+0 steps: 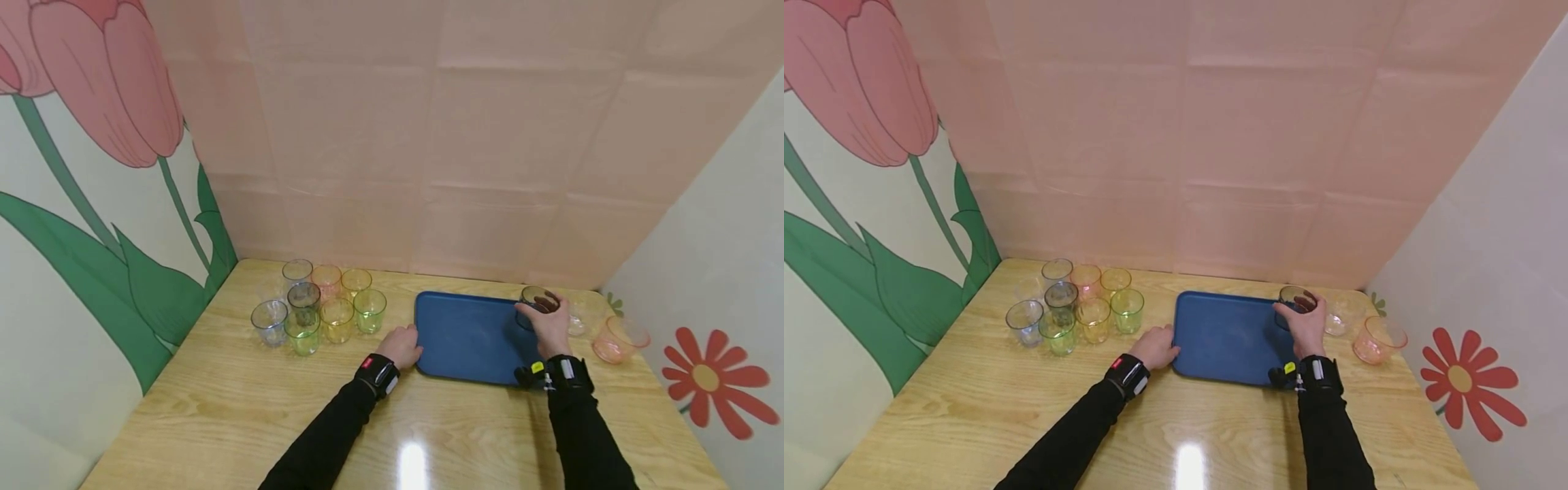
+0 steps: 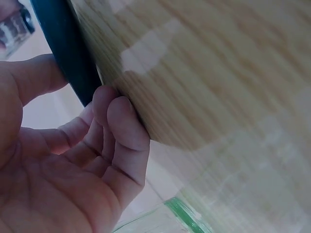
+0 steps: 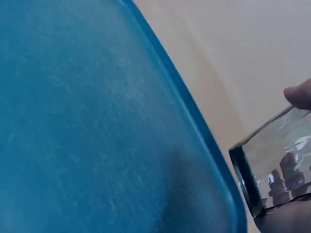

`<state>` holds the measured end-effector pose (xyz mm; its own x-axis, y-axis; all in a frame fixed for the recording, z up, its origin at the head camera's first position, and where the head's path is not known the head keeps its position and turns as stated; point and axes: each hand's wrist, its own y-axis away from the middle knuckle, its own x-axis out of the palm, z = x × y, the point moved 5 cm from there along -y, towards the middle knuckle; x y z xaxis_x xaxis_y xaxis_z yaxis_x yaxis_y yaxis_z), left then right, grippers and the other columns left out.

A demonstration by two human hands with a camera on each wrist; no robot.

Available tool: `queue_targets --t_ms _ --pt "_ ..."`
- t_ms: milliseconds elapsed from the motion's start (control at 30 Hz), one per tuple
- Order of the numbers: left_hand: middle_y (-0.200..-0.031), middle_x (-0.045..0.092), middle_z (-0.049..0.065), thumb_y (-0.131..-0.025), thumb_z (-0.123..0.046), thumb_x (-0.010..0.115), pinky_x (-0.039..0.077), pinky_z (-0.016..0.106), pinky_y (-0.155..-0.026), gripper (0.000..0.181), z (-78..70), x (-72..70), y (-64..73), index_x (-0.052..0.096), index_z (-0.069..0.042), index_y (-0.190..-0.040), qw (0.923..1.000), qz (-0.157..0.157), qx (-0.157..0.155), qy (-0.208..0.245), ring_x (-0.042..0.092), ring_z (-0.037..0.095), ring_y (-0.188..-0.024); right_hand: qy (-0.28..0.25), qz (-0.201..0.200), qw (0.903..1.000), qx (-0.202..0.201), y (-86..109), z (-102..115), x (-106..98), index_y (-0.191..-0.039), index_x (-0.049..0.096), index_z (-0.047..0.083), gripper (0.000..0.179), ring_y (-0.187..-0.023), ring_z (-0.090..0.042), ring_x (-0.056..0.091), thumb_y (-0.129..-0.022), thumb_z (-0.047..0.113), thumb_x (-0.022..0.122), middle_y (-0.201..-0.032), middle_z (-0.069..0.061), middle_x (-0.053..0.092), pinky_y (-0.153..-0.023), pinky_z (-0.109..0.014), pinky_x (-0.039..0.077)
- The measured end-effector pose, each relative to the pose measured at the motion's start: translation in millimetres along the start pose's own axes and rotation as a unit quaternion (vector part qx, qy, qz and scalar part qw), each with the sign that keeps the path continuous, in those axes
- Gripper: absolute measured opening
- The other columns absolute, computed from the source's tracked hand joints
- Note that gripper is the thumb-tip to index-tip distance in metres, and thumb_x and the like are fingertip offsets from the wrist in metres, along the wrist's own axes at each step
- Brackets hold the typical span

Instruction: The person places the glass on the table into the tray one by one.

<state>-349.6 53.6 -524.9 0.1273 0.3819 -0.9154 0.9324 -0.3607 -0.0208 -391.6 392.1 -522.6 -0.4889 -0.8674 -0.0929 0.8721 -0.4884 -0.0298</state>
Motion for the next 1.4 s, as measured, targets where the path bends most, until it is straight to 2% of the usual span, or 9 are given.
queue_targets --t_ms 133,367,533,733,900,1100,1300,1400 --pt "-0.097 0.071 0.019 -0.095 -0.023 0.071 0.058 0.038 -0.074 0.037 -2.2 0.2 -0.3 0.063 0.006 -0.117 0.9999 0.001 0.010 -0.002 0.072 0.029 -0.088 -0.010 -0.012 0.9998 0.013 -7.7 -6.8 -0.3 -0.151 0.035 0.017 0.087 -0.127 -0.023 0.046 -0.081 0.012 0.087 -0.138 -0.007 0.048 -0.096 -0.027 0.045" --pt "-0.095 0.071 0.017 -0.096 -0.024 0.071 0.058 0.037 -0.075 0.035 0.8 0.4 -0.3 0.064 0.005 -0.114 1.0000 0.003 0.008 -0.005 0.071 0.028 -0.087 0.008 -0.002 1.0000 0.006 -12.0 -12.4 5.8 -0.156 0.032 0.017 0.090 -0.137 -0.028 0.040 -0.084 0.020 0.086 -0.152 -0.015 0.039 -0.111 -0.041 0.040" --pt "-0.098 0.071 0.017 -0.097 -0.025 0.070 0.058 0.038 -0.076 0.033 -1.4 -3.3 4.1 0.066 0.004 -0.112 0.9999 0.006 -0.001 -0.011 0.071 0.029 -0.089 0.038 0.001 0.9992 0.010 -9.2 -14.5 7.0 -0.159 0.028 0.015 0.091 -0.142 -0.032 0.036 -0.086 0.023 0.083 -0.153 -0.016 0.039 -0.114 -0.046 0.037" --pt "-0.096 0.071 0.015 -0.099 -0.024 0.068 0.057 0.037 -0.077 0.028 -3.6 -5.3 4.6 0.069 0.003 -0.106 0.9998 0.008 -0.001 -0.019 0.070 0.027 -0.089 0.049 -0.004 0.9987 0.011 -9.7 -13.5 8.4 -0.158 0.028 0.011 0.091 -0.140 -0.034 0.037 -0.086 0.018 0.083 -0.153 -0.019 0.039 -0.114 -0.049 0.035" --pt "-0.090 0.070 0.011 -0.099 -0.023 0.067 0.055 0.035 -0.071 0.023 -2.1 -2.6 2.8 0.071 -0.001 -0.098 0.9997 0.019 0.000 -0.015 0.068 0.023 -0.082 0.052 0.000 0.9987 -0.002 -9.4 -14.1 8.5 -0.158 0.026 0.010 0.092 -0.140 -0.036 0.036 -0.086 0.021 0.083 -0.154 -0.021 0.038 -0.114 -0.050 0.035" --pt "-0.092 0.070 0.011 -0.100 -0.022 0.065 0.055 0.036 -0.075 0.022 -1.3 -0.7 2.1 0.071 -0.001 -0.099 0.9996 0.021 0.001 -0.018 0.068 0.024 -0.086 0.069 0.004 0.9974 -0.022 -8.1 -13.1 10.0 -0.158 0.026 0.010 0.096 -0.141 -0.040 0.034 -0.084 0.030 0.085 -0.154 -0.023 0.038 -0.114 -0.052 0.036" --pt "-0.092 0.070 0.013 -0.099 -0.020 0.065 0.056 0.037 -0.076 0.021 -3.1 -3.7 4.5 0.071 0.000 -0.097 0.9997 0.014 0.007 -0.018 0.068 0.026 -0.087 0.097 0.032 0.9939 -0.041 -12.2 -10.0 12.8 -0.160 0.020 0.007 0.101 -0.143 -0.043 0.032 -0.086 0.032 0.084 -0.157 -0.025 0.033 -0.113 -0.053 0.036" --pt "-0.093 0.070 0.013 -0.099 -0.020 0.065 0.056 0.038 -0.077 0.021 -3.8 -4.2 5.4 0.071 0.000 -0.098 0.9996 0.015 0.008 -0.020 0.069 0.027 -0.088 0.107 0.041 0.9926 -0.042 -14.1 -8.4 12.9 -0.160 0.019 0.008 0.101 -0.143 -0.045 0.029 -0.086 0.033 0.083 -0.157 -0.026 0.031 -0.108 -0.055 0.040"
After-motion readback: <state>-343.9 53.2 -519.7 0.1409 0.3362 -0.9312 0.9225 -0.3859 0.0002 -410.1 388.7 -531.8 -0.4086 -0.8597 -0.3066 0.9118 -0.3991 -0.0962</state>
